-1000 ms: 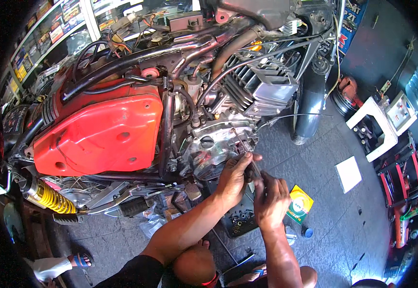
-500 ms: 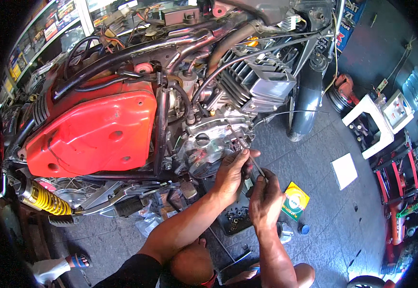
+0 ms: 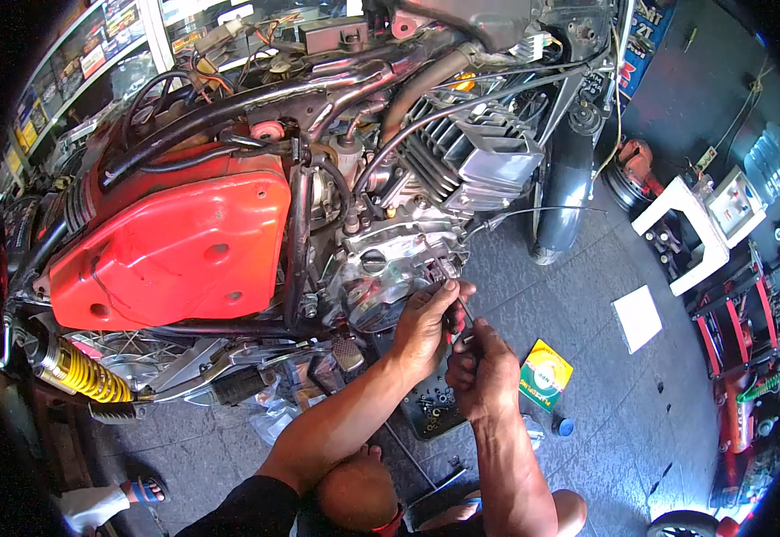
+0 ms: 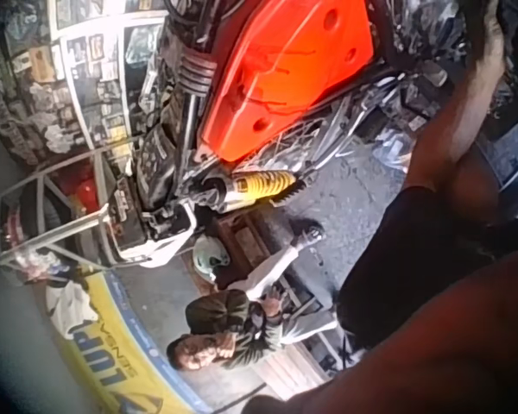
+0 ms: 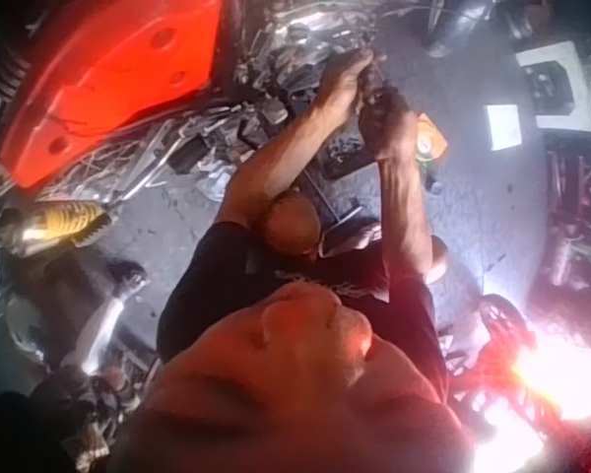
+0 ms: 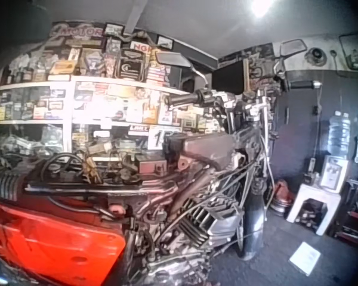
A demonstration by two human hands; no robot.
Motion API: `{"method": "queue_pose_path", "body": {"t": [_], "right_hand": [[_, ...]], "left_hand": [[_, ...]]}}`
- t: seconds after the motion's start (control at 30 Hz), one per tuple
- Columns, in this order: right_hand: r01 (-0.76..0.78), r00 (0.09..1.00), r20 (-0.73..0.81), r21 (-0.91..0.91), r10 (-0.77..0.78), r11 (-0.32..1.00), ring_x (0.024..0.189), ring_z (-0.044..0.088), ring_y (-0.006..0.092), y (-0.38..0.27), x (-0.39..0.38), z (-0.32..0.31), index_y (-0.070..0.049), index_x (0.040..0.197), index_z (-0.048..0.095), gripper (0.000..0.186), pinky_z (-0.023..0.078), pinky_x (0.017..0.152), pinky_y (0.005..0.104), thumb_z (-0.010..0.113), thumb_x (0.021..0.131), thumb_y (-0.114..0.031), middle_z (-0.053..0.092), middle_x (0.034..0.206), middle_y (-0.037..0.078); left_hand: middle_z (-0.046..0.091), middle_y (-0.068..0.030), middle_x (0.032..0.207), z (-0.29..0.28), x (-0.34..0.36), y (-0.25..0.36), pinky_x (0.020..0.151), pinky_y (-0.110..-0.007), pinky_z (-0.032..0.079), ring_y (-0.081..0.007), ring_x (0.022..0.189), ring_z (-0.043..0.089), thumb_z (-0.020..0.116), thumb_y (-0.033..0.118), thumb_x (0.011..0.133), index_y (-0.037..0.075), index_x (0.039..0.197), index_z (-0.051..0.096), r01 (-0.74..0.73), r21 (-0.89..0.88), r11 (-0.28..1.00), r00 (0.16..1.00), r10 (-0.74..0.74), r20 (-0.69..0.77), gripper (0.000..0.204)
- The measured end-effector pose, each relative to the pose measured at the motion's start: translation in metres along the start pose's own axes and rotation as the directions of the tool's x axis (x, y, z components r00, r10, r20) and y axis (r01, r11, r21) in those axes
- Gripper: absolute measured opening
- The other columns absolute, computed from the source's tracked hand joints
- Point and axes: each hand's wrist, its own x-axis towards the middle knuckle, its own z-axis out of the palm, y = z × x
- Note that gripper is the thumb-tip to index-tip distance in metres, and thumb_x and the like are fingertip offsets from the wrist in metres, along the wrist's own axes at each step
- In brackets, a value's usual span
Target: The person unscrews bolts from a motorcycle engine cover using a T-handle socket wrench and a screwdriver, removes the bolts and a small metal part, and then works with small components and wires on the side of the engine.
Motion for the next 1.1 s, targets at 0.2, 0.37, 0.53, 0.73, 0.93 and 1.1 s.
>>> {"method": "queue_pose_path", "body": {"t": [0.2,0.37,0.53,0.73,0.93,1.1], "right_hand": [[0.446,0.551,0.451,-0.870,-0.702,-0.209,0.064,0.062,0.0250,-0.009,-0.029,0.024,0.001,0.100,0.064,0.031,0.050,0.058,0.0369,0.068,0.092,-0.029,0.065,0.079,0.014],[0.407,0.507,0.689,-0.721,-0.517,-0.562,0.064,0.063,0.0338,-0.031,-0.025,0.028,-0.001,0.100,0.066,0.021,0.051,0.058,0.0425,0.072,0.083,-0.013,0.064,0.076,0.014],[0.490,0.535,0.611,-0.787,-0.584,-0.374,0.051,0.058,0.0320,-0.036,-0.008,0.019,-0.002,0.086,0.062,0.013,0.047,0.052,0.0455,0.060,0.093,-0.013,0.057,0.061,0.015],[0.265,0.962,0.135,-0.228,-0.239,0.937,0.044,0.040,0.0120,-0.001,0.010,0.013,-0.008,0.083,0.054,0.035,0.033,0.042,0.0272,0.047,0.103,-0.036,0.043,0.055,-0.002],[0.495,0.577,0.169,-0.850,-0.799,0.178,0.066,0.062,0.0182,0.005,-0.005,0.002,0.002,0.094,0.062,0.034,0.050,0.060,0.0343,0.073,0.090,-0.029,0.064,0.079,0.010],[0.362,0.440,0.563,-0.824,-0.700,-0.436,0.058,0.060,0.0250,-0.011,-0.009,0.007,-0.001,0.084,0.064,0.025,0.050,0.059,0.0379,0.069,0.093,-0.023,0.064,0.070,0.014]], "left_hand": [[0.056,0.0030,0.071,-0.008,0.002,-0.004,0.055,-0.021,0.040,-0.0059,0.061,0.051,0.066,0.030,0.096,0.005,0.097,0.068,0.011,-0.064,0.998,0.999,-0.008,0.047,0.025],[0.055,0.0025,0.067,-0.011,0.007,-0.011,0.057,-0.023,0.039,-0.0060,0.062,0.050,0.063,0.030,0.098,0.004,0.098,0.068,-0.023,-0.050,0.999,0.999,0.025,0.037,0.027],[0.057,0.0021,0.071,-0.013,0.010,-0.010,0.058,-0.024,0.039,-0.0068,0.062,0.050,0.061,0.030,0.099,0.003,0.100,0.068,-0.043,-0.094,0.995,0.994,0.053,0.100,0.028],[0.058,0.0023,0.073,-0.001,0.000,-0.001,0.057,-0.024,0.039,-0.0073,0.061,0.051,0.063,0.032,0.098,0.005,0.100,0.069,0.004,-0.156,0.988,0.999,0.004,0.050,0.028],[0.052,0.0071,0.068,0.002,0.000,-0.003,0.054,-0.022,0.033,-0.0031,0.057,0.040,0.063,0.035,0.097,0.008,0.095,0.071,-0.070,-0.049,0.996,0.997,0.068,-0.041,0.028],[0.060,0.0021,0.077,-0.014,0.006,-0.009,0.057,-0.024,0.040,-0.0057,0.063,0.049,0.065,0.036,0.096,0.006,0.098,0.071,-0.043,-0.095,0.995,0.998,0.048,0.041,0.030]]}}
